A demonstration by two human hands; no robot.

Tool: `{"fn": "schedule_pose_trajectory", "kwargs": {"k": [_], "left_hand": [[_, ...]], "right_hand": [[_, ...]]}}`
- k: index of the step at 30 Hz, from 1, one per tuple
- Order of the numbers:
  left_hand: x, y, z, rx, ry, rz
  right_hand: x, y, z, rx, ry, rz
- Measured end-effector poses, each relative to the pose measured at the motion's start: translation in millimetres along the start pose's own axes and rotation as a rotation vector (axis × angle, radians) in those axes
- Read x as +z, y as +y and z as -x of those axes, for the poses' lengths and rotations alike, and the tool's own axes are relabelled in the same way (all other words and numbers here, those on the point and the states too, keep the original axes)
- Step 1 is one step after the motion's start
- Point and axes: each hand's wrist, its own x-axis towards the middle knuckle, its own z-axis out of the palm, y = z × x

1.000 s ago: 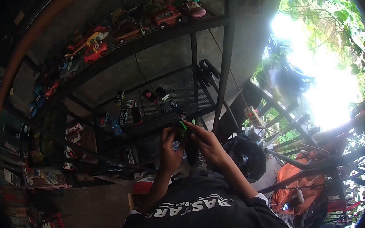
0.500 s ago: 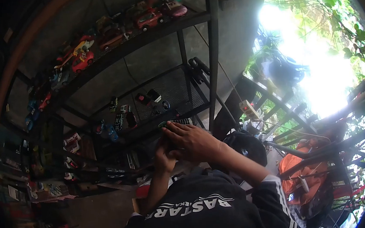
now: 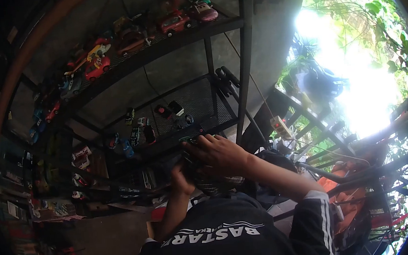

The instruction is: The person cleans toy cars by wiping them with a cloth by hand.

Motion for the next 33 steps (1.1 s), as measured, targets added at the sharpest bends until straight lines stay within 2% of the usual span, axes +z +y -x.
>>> {"fn": "schedule_pose_trajectory", "kwargs": {"k": [1,2,3,4,5,7,9,11,13,14,16,17,19,21,25,31,33], "left_hand": [[2,1,-1,-0.002,0.08,-0.003],[-5,1,-2,0.005,0.083,-0.003],[-11,1,-5,0.012,-0.053,0.078],[-17,0,-7,0.018,-0.188,0.159],[-21,-4,-9,0.019,-0.184,0.16],[-12,-6,-10,-0.005,0.113,0.027],[0,-6,-7,-0.048,0.112,0.054],[2,-5,-7,-0.091,0.106,0.077],[-5,-5,-7,-0.135,-0.09,0.109],[-8,-5,-8,-0.142,-0.092,0.105],[-5,-4,-9,-0.166,-0.313,0.205],[-1,-6,-7,-0.168,-0.316,0.201],[24,-7,0,-0.198,0.066,-0.135],[25,-14,3,-0.156,0.043,-0.154],[23,-18,5,-0.118,-0.015,-0.105],[29,-18,8,-0.12,0.09,-0.112],[35,-16,7,-0.114,0.082,-0.122]], "right_hand": [[3,1,1,-0.009,-0.002,-0.001],[5,2,3,0.054,0.015,-0.134],[7,3,5,0.119,0.031,-0.266],[8,3,7,0.114,0.029,-0.268],[9,2,11,0.075,0.064,-0.282],[12,2,16,0.043,0.103,-0.299],[17,2,21,0.04,0.034,-0.129],[22,6,25,0.054,0.018,-0.12],[20,9,28,0.071,0.003,-0.111],[15,11,28,0.095,-0.058,-0.028],[6,14,25,0.121,-0.116,0.055],[0,14,23,0.139,-0.153,0.078],[-7,16,20,0.153,-0.191,0.107],[-10,15,17,0.193,-0.229,0.2],[9,9,20,0.209,-0.167,0.146],[12,10,20,0.214,-0.178,0.13],[11,19,17,0.186,-0.166,0.035]]}}
